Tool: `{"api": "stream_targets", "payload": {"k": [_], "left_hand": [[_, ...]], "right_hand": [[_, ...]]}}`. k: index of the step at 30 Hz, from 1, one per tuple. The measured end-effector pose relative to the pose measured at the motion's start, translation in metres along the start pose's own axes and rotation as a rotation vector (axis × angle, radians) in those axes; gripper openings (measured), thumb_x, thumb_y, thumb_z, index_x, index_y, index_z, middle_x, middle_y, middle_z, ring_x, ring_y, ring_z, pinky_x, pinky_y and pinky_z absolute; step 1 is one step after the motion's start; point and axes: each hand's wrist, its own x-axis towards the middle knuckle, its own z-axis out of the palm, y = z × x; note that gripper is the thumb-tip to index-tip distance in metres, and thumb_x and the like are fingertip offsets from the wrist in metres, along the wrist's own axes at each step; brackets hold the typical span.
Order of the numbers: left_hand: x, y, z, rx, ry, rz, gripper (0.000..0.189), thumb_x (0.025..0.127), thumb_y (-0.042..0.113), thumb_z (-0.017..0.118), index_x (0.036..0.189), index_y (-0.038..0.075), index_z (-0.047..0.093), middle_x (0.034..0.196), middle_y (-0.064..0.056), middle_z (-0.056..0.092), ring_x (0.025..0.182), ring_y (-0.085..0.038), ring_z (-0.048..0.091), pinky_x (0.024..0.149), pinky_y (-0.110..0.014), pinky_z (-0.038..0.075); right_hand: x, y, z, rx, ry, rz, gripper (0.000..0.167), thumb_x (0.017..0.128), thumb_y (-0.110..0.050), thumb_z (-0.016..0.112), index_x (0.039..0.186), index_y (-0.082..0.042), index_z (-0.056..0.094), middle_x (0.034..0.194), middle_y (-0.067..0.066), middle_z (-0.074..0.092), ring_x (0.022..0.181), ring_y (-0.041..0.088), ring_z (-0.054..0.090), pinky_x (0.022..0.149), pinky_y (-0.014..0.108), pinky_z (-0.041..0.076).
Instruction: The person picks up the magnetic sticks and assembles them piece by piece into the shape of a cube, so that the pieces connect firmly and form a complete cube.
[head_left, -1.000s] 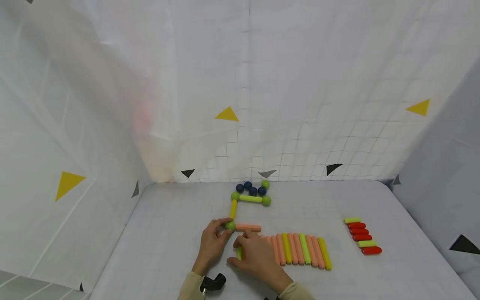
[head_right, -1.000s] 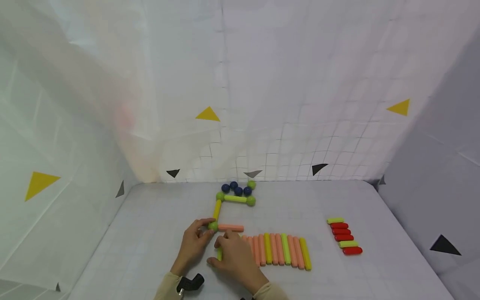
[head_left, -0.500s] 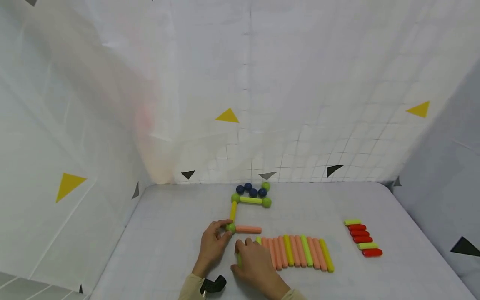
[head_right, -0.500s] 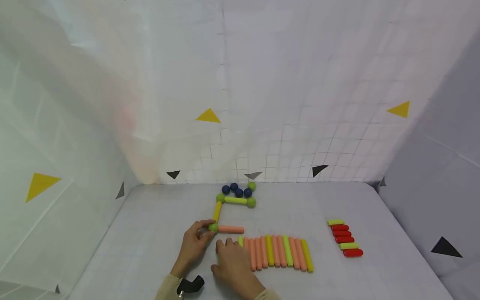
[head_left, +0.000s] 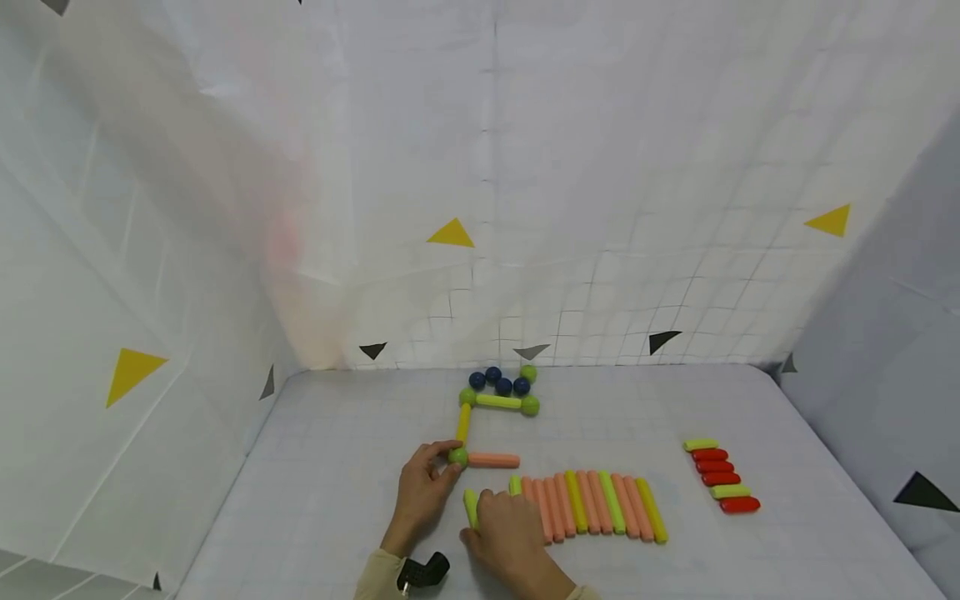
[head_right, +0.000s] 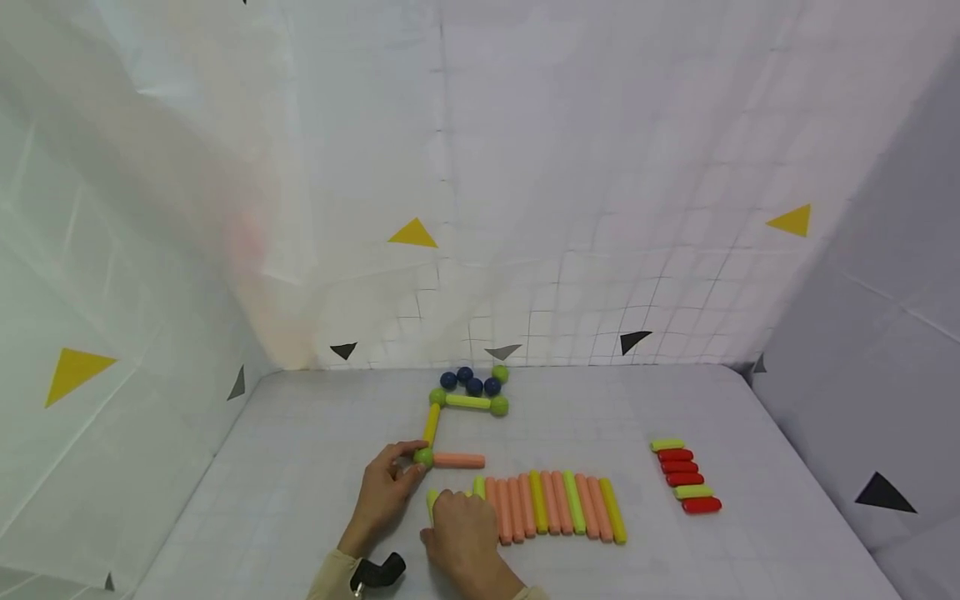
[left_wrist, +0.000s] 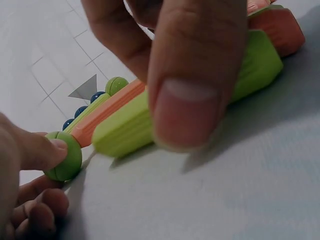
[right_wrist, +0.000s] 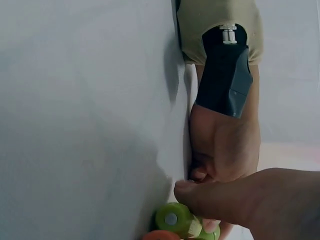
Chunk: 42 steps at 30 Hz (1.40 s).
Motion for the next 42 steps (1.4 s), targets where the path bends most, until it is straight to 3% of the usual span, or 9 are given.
{"api": "stream_targets", "payload": {"k": [5, 10, 14, 16, 19, 25, 35, 42], "left_hand": [[-0.001, -0.002, 0.0, -0.006, -0.013, -0.013, 0.033, 0.094, 0.011, 0.08, 0.124, 0.022, 0.076, 0.111, -0.006, 0.071, 0.058, -0.001, 0.042, 0.053, -0.018, 0.037], [-0.001, -0.004, 0.0, -0.013, -0.006, 0.014, 0.033, 0.093, 0.01, 0.08, 0.124, 0.02, 0.077, 0.11, -0.007, 0.071, 0.057, 0.0, 0.041, 0.053, -0.017, 0.036], [0.0, -0.004, 0.0, -0.017, 0.0, 0.025, 0.034, 0.092, 0.009, 0.081, 0.124, 0.018, 0.077, 0.109, -0.007, 0.071, 0.056, -0.001, 0.042, 0.052, -0.018, 0.036], [0.0, -0.003, -0.001, -0.019, 0.0, 0.017, 0.033, 0.092, 0.008, 0.08, 0.123, 0.019, 0.077, 0.109, -0.007, 0.071, 0.057, -0.001, 0.042, 0.053, -0.018, 0.036], [-0.001, -0.003, -0.001, -0.026, -0.004, 0.002, 0.033, 0.092, 0.009, 0.08, 0.123, 0.02, 0.077, 0.11, -0.006, 0.071, 0.058, -0.002, 0.043, 0.053, -0.018, 0.036], [-0.001, -0.001, -0.002, -0.033, -0.005, -0.017, 0.032, 0.094, 0.011, 0.08, 0.123, 0.023, 0.076, 0.112, -0.005, 0.071, 0.059, -0.003, 0.043, 0.054, -0.018, 0.036], [-0.001, -0.001, -0.001, -0.038, 0.004, 0.002, 0.032, 0.094, 0.01, 0.08, 0.123, 0.02, 0.076, 0.11, -0.006, 0.071, 0.06, -0.002, 0.043, 0.054, -0.018, 0.037], [0.0, -0.002, 0.001, -0.017, 0.005, -0.001, 0.032, 0.093, 0.01, 0.08, 0.123, 0.021, 0.077, 0.111, -0.005, 0.071, 0.06, -0.003, 0.043, 0.055, -0.018, 0.036]], "right_hand": [[0.0, 0.001, 0.002, 0.005, -0.053, -0.001, 0.046, 0.086, -0.042, 0.083, 0.061, -0.016, 0.053, 0.053, -0.007, 0.037, 0.045, 0.009, 0.034, 0.042, 0.027, 0.029], [0.003, 0.009, -0.005, 0.19, -0.137, 0.044, 0.041, 0.087, -0.04, 0.077, 0.06, -0.018, 0.054, 0.05, -0.01, 0.039, 0.044, 0.009, 0.039, 0.043, 0.027, 0.031], [0.009, 0.023, -0.02, 0.326, -0.117, 0.07, 0.039, 0.088, -0.035, 0.075, 0.058, -0.019, 0.056, 0.047, -0.013, 0.038, 0.042, 0.006, 0.04, 0.042, 0.025, 0.029], [0.014, 0.033, -0.025, 0.338, -0.094, 0.088, 0.039, 0.09, -0.034, 0.075, 0.058, -0.02, 0.057, 0.047, -0.013, 0.038, 0.041, 0.006, 0.039, 0.042, 0.024, 0.027], [0.022, 0.052, -0.031, 0.38, -0.053, 0.129, 0.033, 0.093, -0.033, 0.076, 0.066, -0.017, 0.065, 0.052, -0.01, 0.047, 0.044, 0.007, 0.042, 0.042, 0.025, 0.03], [0.038, 0.089, -0.029, 0.499, -0.023, 0.292, 0.03, 0.096, -0.04, 0.077, 0.09, -0.011, 0.08, 0.07, -0.004, 0.068, 0.056, 0.012, 0.057, 0.049, 0.029, 0.044], [0.06, 0.12, -0.008, 0.536, -0.03, 0.422, 0.039, 0.096, -0.046, 0.076, 0.095, -0.008, 0.082, 0.08, 0.0, 0.073, 0.064, 0.016, 0.06, 0.055, 0.029, 0.043], [0.069, 0.121, -0.007, 0.511, 0.001, 0.405, 0.038, 0.095, -0.044, 0.076, 0.096, -0.007, 0.083, 0.076, 0.0, 0.071, 0.062, 0.016, 0.06, 0.053, 0.029, 0.044]]}}
